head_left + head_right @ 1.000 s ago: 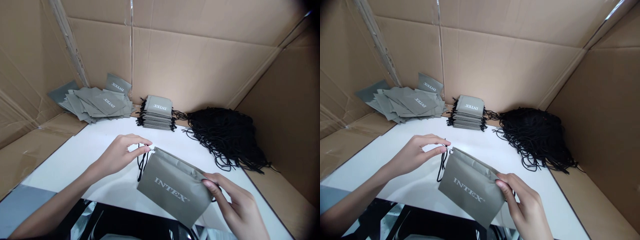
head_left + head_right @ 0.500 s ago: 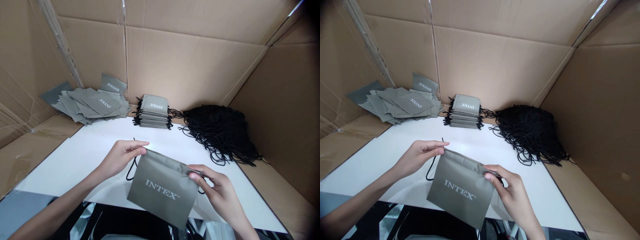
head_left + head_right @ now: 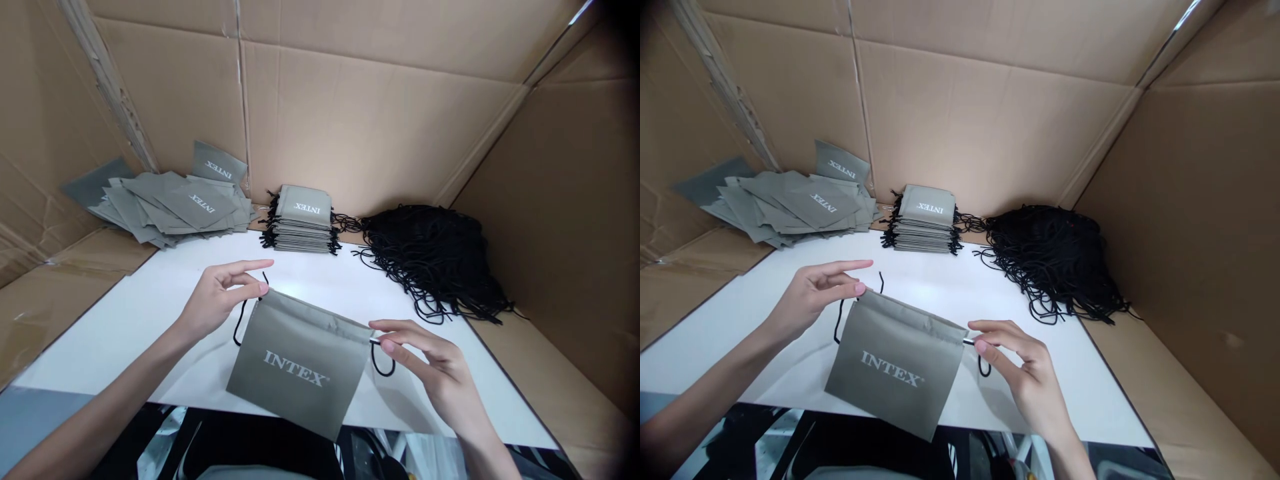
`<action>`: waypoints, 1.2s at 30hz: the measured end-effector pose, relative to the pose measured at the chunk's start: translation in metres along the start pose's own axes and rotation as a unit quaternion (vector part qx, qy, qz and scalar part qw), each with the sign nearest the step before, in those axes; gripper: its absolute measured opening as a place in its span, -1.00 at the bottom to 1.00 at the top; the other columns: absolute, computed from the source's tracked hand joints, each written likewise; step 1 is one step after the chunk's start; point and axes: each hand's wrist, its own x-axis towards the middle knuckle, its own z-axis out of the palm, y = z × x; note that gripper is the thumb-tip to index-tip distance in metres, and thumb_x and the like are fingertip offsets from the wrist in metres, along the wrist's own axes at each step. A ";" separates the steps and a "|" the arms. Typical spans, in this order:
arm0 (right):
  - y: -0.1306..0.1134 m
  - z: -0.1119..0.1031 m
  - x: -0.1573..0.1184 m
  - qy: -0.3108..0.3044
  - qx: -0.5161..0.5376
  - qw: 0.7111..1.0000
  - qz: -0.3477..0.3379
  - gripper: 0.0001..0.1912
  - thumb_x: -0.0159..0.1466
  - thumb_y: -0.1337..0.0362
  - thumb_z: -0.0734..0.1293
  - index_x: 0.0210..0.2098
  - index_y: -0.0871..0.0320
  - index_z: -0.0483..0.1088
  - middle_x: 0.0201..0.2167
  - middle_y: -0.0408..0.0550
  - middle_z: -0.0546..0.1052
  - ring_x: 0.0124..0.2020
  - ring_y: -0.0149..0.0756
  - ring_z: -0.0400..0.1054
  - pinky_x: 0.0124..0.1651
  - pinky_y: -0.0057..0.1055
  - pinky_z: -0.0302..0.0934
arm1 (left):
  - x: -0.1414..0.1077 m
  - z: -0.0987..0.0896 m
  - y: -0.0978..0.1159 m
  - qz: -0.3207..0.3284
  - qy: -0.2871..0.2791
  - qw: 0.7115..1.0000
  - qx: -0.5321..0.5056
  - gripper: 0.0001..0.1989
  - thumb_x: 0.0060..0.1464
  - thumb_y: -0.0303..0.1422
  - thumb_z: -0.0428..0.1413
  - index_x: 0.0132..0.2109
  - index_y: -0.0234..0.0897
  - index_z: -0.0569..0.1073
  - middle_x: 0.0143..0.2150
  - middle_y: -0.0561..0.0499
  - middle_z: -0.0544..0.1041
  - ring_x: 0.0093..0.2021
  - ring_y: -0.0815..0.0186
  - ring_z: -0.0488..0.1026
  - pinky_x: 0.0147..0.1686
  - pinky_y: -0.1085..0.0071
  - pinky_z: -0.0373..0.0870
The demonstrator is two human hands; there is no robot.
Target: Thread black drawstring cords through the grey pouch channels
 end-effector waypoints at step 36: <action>0.050 -0.085 0.002 -0.048 -0.386 0.921 -0.006 -0.68 0.34 0.02 0.12 -0.25 0.00 0.43 -0.25 -0.04 0.57 -0.28 -0.12 0.48 -0.27 -0.27 0.36 | -0.012 -0.037 -0.026 0.039 0.137 0.985 0.099 -0.33 -0.02 -0.08 0.29 0.20 -0.22 0.39 -0.32 -0.01 0.68 -0.23 0.16 0.60 -0.06 0.32 0.46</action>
